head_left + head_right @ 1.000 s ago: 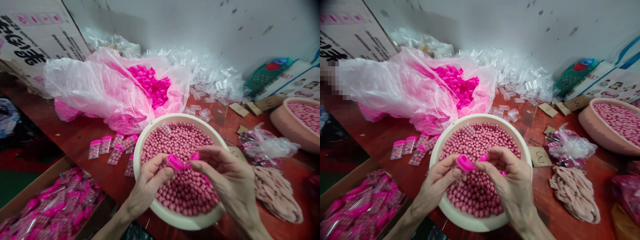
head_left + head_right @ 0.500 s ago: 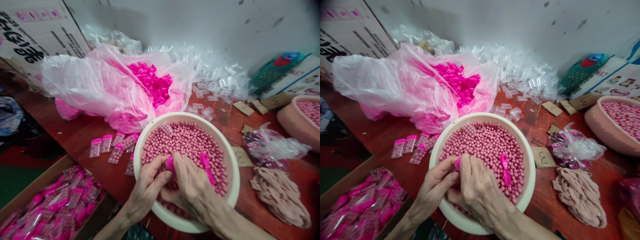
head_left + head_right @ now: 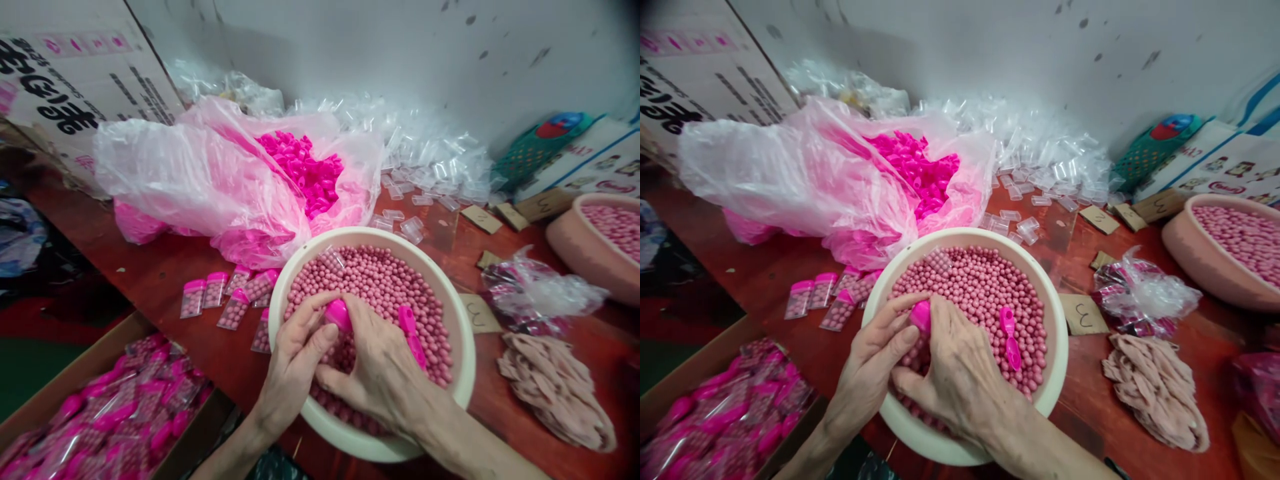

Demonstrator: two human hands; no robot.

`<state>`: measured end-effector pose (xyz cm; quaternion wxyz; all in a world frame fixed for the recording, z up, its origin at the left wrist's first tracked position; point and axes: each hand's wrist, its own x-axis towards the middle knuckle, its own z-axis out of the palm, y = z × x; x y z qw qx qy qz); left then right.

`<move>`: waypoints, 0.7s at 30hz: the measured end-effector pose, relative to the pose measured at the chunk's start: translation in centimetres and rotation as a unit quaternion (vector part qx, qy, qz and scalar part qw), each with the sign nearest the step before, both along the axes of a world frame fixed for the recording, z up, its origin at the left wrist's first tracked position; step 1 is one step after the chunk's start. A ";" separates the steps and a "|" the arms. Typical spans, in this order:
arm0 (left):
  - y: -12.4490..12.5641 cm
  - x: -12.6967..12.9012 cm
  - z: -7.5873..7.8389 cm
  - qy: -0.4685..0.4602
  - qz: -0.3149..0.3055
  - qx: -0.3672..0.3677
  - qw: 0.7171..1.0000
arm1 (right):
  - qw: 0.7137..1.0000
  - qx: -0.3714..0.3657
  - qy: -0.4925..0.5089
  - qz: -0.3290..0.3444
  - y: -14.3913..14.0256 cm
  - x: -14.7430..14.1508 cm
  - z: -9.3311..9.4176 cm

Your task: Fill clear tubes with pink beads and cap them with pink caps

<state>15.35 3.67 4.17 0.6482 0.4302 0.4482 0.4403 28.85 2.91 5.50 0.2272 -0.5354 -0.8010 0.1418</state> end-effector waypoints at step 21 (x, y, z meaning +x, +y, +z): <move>-0.4 -2.7 -0.2 0.094 0.311 0.115 0.939 | 0.996 0.024 -0.031 0.081 1.7 1.7 0.9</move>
